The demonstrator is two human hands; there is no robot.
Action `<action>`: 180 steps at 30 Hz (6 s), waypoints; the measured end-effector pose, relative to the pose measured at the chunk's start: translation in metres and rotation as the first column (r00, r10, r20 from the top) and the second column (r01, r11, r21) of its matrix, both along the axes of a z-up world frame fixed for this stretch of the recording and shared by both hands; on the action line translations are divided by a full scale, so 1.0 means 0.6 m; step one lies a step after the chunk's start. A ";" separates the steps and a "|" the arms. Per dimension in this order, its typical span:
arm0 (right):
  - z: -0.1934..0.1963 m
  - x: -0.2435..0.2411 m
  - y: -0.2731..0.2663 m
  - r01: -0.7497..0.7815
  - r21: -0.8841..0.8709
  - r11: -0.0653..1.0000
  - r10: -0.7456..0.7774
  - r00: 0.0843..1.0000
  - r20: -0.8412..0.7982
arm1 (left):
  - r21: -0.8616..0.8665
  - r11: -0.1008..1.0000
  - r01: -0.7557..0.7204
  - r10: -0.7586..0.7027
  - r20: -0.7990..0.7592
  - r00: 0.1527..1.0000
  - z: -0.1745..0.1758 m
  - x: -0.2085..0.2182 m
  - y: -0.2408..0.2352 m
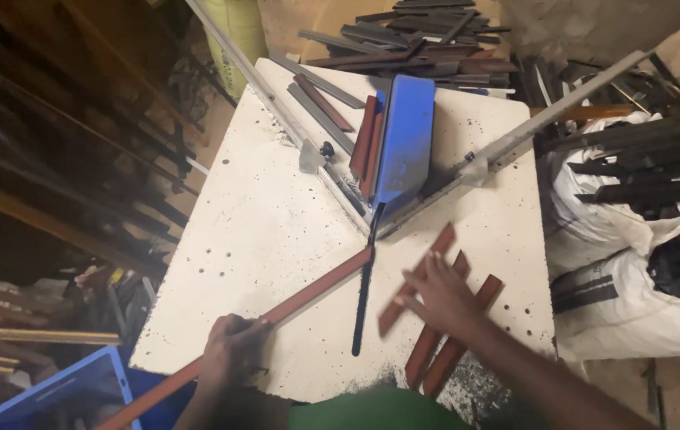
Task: The recorder uses a miter trimmer to cut frame moldings into mitered pieces.
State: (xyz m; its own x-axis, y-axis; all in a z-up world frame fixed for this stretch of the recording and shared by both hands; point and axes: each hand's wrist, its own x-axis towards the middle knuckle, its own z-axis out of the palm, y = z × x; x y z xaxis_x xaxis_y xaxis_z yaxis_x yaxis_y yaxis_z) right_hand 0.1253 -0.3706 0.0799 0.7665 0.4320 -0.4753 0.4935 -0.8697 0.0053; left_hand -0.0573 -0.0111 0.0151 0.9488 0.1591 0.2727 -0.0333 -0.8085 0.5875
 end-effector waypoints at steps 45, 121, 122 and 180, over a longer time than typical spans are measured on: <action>-0.138 0.242 -0.002 -0.198 0.115 0.973 0.074 0.747 0.660 | 0.019 0.999 0.034 -0.035 0.031 0.999 -0.042 0.096 0.003; 0.002 0.090 0.026 -0.004 0.045 0.999 0.001 0.997 0.072 | -0.037 0.993 0.115 -0.115 -0.014 0.993 -0.026 0.040 0.002; 0.011 0.051 0.028 -0.043 -0.017 0.999 0.044 0.997 0.064 | 0.000 0.993 0.121 -0.121 0.018 0.992 -0.016 0.028 -0.003; -0.156 0.244 -0.035 -0.143 0.010 0.990 0.122 0.878 0.463 | -0.227 0.974 -0.001 -0.054 -0.236 0.970 -0.058 0.064 0.015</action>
